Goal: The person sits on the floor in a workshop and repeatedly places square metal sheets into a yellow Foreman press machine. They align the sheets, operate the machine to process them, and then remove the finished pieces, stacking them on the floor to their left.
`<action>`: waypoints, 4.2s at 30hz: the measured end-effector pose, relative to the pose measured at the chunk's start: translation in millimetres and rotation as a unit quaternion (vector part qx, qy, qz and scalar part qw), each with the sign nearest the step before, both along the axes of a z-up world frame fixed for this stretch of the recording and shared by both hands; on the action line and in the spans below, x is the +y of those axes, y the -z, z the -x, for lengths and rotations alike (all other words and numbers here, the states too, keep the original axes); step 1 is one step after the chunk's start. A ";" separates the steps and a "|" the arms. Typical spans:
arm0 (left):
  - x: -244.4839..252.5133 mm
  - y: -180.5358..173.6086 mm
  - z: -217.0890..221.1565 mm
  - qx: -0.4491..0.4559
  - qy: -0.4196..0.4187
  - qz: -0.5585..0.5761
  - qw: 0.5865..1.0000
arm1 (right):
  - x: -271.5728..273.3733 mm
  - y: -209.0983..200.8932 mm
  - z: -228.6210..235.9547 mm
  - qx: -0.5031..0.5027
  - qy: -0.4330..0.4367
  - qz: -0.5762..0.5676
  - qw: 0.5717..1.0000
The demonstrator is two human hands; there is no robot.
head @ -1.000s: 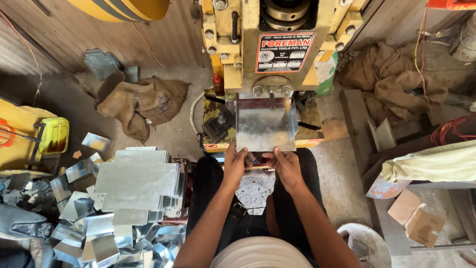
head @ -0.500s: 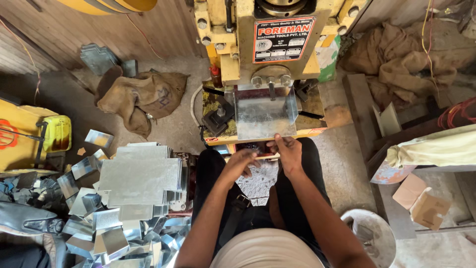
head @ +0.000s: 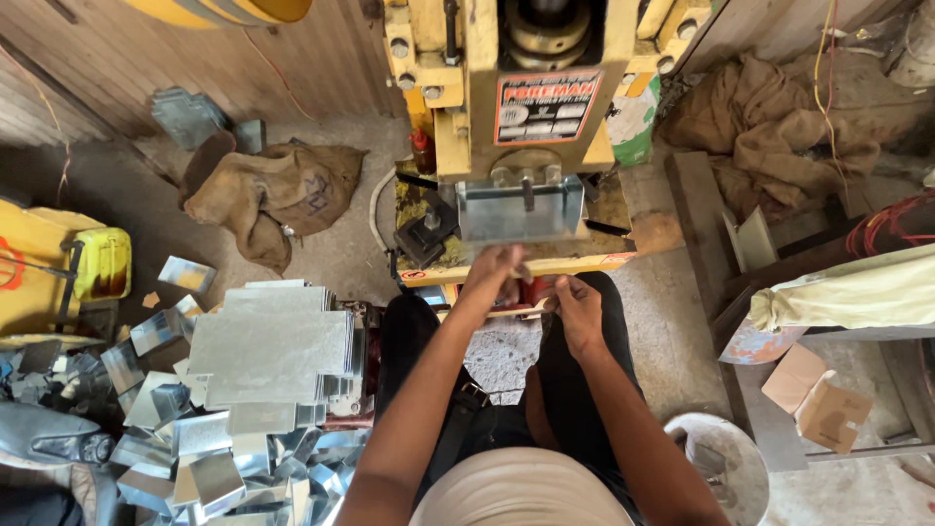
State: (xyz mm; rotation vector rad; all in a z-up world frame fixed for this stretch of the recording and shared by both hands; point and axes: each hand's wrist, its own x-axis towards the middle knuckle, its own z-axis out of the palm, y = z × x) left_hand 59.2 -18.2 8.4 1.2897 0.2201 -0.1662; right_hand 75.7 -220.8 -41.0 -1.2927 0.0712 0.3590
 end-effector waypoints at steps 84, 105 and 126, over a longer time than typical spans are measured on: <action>8.2 96.0 42.2 -0.046 -0.126 -0.054 0.989 | -10.5 -38.8 -16.7 0.123 0.088 -0.082 0.985; 62.5 103.3 3.5 0.015 -0.066 -0.294 0.953 | 10.7 9.6 -42.6 0.114 0.202 -0.114 0.966; 82.0 55.7 146.2 0.055 -0.233 -0.451 0.860 | 67.7 -33.4 66.7 -0.195 -0.090 -0.029 0.976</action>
